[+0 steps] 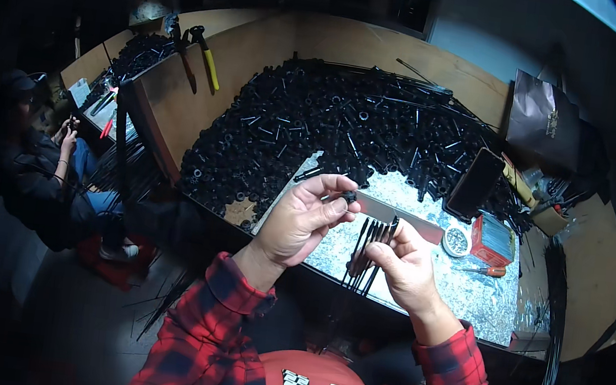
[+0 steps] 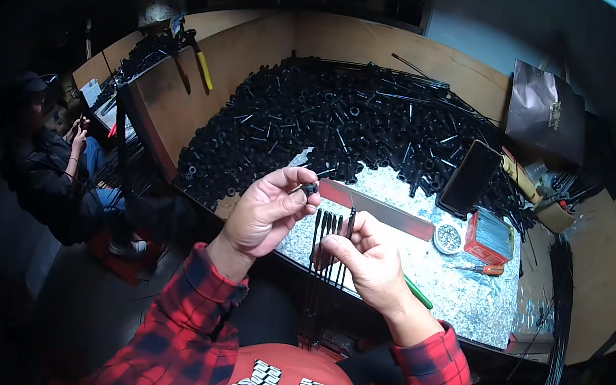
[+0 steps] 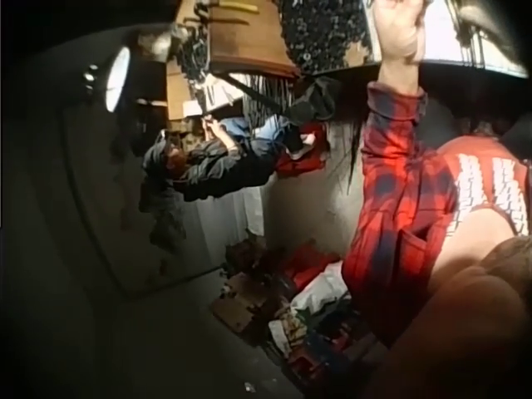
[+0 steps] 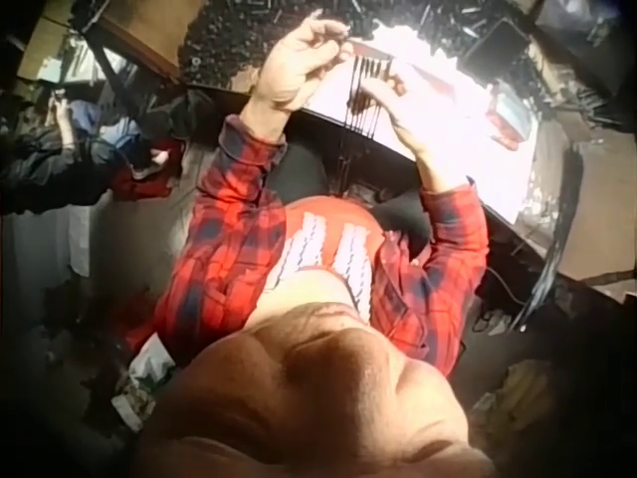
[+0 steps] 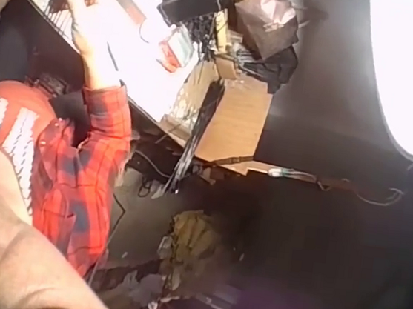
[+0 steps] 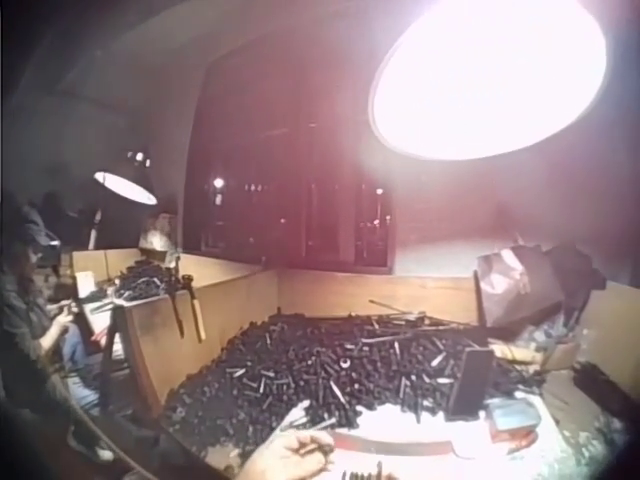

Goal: The recorder is assembling small black plastic components by inserting several thin plastic rods into a circular base unit and using pliers to secure the fit.

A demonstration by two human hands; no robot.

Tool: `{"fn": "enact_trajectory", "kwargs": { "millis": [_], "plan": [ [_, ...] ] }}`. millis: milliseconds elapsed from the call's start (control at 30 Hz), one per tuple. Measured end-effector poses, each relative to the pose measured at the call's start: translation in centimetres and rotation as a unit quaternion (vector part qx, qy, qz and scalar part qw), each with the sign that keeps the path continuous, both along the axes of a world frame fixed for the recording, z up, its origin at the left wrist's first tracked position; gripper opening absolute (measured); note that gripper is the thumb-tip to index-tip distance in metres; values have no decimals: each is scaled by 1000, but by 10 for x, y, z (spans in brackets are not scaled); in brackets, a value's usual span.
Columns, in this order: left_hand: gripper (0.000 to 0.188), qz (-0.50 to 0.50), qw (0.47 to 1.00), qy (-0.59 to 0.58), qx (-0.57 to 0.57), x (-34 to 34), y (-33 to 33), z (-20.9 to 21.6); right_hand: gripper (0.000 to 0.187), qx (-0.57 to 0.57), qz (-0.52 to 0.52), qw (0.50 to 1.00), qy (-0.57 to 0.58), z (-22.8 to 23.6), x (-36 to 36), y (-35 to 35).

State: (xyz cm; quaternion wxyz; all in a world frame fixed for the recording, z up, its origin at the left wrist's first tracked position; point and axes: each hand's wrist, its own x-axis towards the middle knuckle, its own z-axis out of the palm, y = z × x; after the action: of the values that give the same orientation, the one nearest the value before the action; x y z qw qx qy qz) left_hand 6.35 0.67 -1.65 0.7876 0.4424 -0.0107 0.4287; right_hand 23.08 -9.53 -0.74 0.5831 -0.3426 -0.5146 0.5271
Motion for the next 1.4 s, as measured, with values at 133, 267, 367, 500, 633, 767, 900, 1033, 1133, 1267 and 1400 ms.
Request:
{"fn": "enact_trajectory", "kwargs": {
  "millis": [133, 267, 367, 500, 633, 767, 900, 1033, 1133, 1267, 1400],
  "plan": [
    [26, 5, 1000, 7, 1, 3, -8, 5, 17, -8, -8, 1000, -10, -2, 1, 4],
    [25, 1, 1000, 9, -1, 4, -8, 5, 18, -26, -1, 1000, -4, 1, 1, 7],
    [24, -7, 1000, 13, -3, 3, -10, 7, 18, -23, -2, 1000, 1, 1, 1, 8],
    [24, 6, 1000, 10, 24, 4, -11, 9, 17, -26, -13, 1000, 1, -3, 4, 11],
    [24, 63, 992, 67, 90, 2, -13, 15, 14, -33, -12, 999, -11, -4, 4, 11],
    [26, 82, 981, 84, 154, 0, -16, 22, 12, -21, 1, 1000, 0, -3, 4, 11],
    [25, 120, 967, 106, 197, -3, -18, 25, 12, -18, -2, 1000, -12, 1, 0, 10],
    [24, 119, 972, 109, 171, 1, -24, 28, 19, -13, -18, 999, -29, -4, -1, 10],
    [22, 133, 969, 110, 175, 4, -28, 31, 17, 7, -7, 999, -33, -2, -3, 9],
    [20, 134, 973, 85, 170, 6, -26, 26, 16, 39, 9, 998, -40, -6, -2, 11],
    [19, 115, 976, 79, 169, 4, -22, 23, 13, 36, 31, 997, -57, -2, 0, 11]
  ]
}}
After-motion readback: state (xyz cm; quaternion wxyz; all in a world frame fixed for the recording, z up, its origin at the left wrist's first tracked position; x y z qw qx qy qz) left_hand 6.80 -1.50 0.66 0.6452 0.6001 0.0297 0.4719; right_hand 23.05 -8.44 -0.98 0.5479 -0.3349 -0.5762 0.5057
